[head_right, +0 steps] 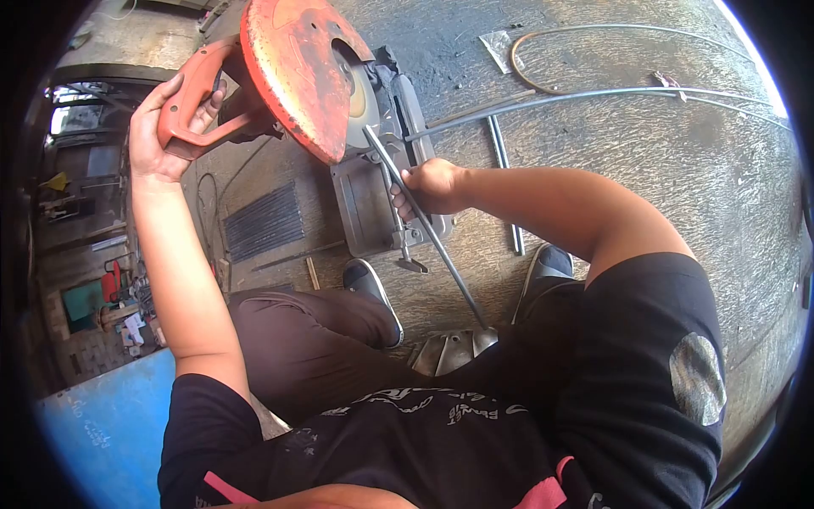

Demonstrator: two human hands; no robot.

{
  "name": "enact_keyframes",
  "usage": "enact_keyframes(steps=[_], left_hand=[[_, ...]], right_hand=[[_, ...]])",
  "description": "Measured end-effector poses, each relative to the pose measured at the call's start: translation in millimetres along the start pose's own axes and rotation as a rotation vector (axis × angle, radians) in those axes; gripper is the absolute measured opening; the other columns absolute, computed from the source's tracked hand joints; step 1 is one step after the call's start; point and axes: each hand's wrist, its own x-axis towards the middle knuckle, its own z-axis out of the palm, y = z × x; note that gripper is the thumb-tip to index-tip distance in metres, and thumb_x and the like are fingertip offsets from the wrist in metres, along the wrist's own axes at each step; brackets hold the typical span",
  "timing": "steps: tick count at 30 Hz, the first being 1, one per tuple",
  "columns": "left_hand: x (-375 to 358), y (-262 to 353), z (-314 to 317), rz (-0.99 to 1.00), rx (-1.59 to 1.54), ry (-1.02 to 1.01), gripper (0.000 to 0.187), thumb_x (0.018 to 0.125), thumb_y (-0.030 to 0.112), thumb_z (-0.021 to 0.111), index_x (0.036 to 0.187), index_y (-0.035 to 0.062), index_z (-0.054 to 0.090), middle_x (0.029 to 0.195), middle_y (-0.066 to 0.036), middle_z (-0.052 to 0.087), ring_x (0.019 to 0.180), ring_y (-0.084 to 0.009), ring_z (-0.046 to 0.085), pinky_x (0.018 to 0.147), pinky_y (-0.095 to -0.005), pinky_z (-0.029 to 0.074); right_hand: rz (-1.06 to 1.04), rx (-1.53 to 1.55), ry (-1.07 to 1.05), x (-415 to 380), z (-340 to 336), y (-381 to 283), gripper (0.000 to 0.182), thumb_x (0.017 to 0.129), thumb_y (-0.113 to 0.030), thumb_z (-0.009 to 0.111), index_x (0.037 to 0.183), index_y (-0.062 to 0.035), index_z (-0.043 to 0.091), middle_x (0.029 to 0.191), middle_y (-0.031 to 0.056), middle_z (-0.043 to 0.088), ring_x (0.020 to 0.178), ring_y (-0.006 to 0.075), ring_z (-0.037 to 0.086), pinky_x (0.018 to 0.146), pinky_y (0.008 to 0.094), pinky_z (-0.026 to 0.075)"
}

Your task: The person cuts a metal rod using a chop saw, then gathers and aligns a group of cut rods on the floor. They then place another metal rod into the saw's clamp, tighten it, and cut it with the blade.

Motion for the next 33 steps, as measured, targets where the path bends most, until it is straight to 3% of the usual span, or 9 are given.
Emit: enact_keyframes(steps=[10, 18, 23, 33], left_hand=[[0, 0, 0, -0.002, -0.008, -0.003, 0.045, 0.092, 0.017, 0.051, 0.126, -0.0115, 0.043, 0.115, -0.023, 0.057, 0.101, -0.0313, 0.061, 0.092, -0.0385, 0.052], [-1, -1, 1, 0.000, -0.011, 0.013, 0.045, 0.093, 0.017, 0.052, 0.127, -0.0115, 0.043, 0.116, -0.023, 0.057, 0.102, -0.0312, 0.060, 0.092, -0.0384, 0.051], [-1, -2, 3, 0.013, -0.025, 0.016, 0.046, 0.093, 0.018, 0.052, 0.127, -0.0116, 0.043, 0.117, -0.024, 0.056, 0.103, -0.0313, 0.060, 0.093, -0.0385, 0.051], [-3, -1, 6, 0.006, -0.030, 0.024, 0.046, 0.093, 0.017, 0.052, 0.127, -0.0119, 0.042, 0.117, -0.024, 0.055, 0.103, -0.0323, 0.060, 0.093, -0.0387, 0.052]], right_hand=[[-0.017, -0.036, 0.011, -5, 1, -4, 0.023, 0.101, -0.021, 0.037, 0.099, -0.0017, 0.048, 0.090, 0.0131, 0.054, 0.077, 0.0280, 0.055, 0.078, 0.0430, 0.047], [-0.084, -0.171, 0.117, -6, 4, -6, 0.017, 0.096, -0.020, 0.053, 0.094, -0.0034, 0.049, 0.081, 0.0097, 0.055, 0.070, 0.0244, 0.058, 0.069, 0.0382, 0.049], [-0.122, -0.217, 0.172, -4, 3, -8, 0.015, 0.095, -0.016, 0.054, 0.096, -0.0019, 0.049, 0.079, 0.0114, 0.056, 0.066, 0.0224, 0.058, 0.062, 0.0351, 0.050], [-0.149, -0.433, 0.432, 4, -1, -8, 0.026, 0.087, -0.019, 0.069, 0.092, -0.0021, 0.050, 0.074, 0.0078, 0.057, 0.064, 0.0150, 0.059, 0.053, 0.0295, 0.050]])
